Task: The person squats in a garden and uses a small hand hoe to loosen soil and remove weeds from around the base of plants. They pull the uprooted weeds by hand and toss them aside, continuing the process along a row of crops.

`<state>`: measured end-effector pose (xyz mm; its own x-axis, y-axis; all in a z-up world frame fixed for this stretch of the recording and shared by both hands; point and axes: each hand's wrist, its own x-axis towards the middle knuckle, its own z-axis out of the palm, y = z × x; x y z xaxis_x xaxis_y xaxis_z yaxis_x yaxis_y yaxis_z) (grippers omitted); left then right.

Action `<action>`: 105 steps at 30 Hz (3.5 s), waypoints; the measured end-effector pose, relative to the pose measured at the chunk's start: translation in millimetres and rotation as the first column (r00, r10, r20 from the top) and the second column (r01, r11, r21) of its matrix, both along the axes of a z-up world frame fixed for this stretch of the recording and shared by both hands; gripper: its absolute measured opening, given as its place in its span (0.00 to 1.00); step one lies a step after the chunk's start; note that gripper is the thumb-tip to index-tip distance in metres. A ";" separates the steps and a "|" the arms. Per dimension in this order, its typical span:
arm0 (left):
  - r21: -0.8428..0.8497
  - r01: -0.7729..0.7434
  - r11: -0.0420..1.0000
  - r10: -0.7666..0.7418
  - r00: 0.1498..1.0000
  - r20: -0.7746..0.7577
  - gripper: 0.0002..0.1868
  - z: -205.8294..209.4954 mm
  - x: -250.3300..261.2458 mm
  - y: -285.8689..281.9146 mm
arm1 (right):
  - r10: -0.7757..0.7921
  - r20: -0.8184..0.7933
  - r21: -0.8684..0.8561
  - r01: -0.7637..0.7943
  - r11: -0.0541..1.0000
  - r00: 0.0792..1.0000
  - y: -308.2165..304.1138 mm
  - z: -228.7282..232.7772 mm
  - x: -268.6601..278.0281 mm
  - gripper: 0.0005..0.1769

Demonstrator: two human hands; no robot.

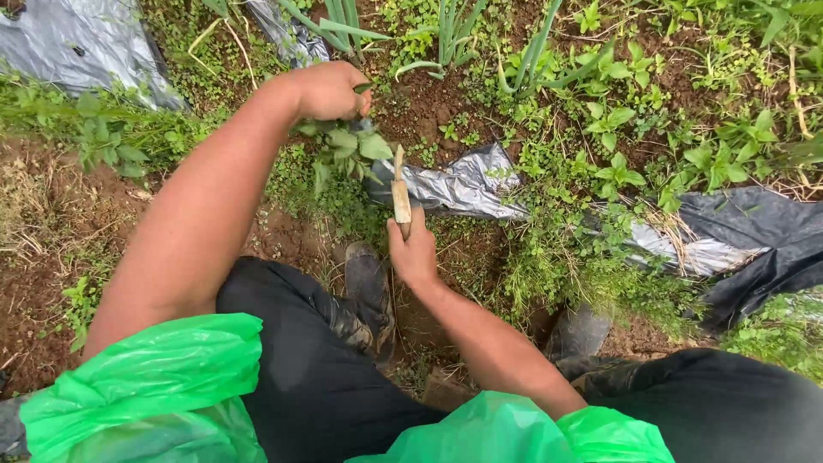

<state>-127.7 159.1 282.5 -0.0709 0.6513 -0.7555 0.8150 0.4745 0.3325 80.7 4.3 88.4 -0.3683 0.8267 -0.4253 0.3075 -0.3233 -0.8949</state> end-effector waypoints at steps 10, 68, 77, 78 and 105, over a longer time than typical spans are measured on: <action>0.041 0.199 0.979 -0.191 0.970 -0.153 0.16 -174.4 -26.8 -91.2 | -0.178 -0.024 0.202 0.179 0.963 0.984 -10.8 35.9 46.0 0.12; 0.529 -0.298 0.795 0.443 0.880 -0.170 0.07 -348.1 144.8 -170.3 | 0.112 0.551 0.127 -0.216 0.968 0.827 -30.9 -11.1 154.5 0.10; 0.416 -0.150 0.897 0.339 0.837 -0.429 0.35 -272.4 162.8 -174.9 | 0.060 0.641 0.191 -0.235 0.953 0.765 -42.9 -9.9 143.9 0.10; 0.362 -0.039 0.931 0.269 0.743 -0.612 0.36 -294.4 162.4 -168.7 | 0.063 0.666 0.167 -0.232 0.958 0.743 -36.9 -11.2 141.5 0.11; 0.230 0.071 0.971 0.063 0.847 -0.527 0.08 -265.4 170.8 -194.0 | 0.190 0.604 0.270 -0.424 0.865 0.774 -34.2 -24.2 141.1 0.13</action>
<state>43.1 -35.0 17.1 -0.4114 0.8032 -0.4309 0.8993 0.4347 -0.0484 221.8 -29.8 64.2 -0.4346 0.8424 -0.3185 0.7967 0.1948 -0.5721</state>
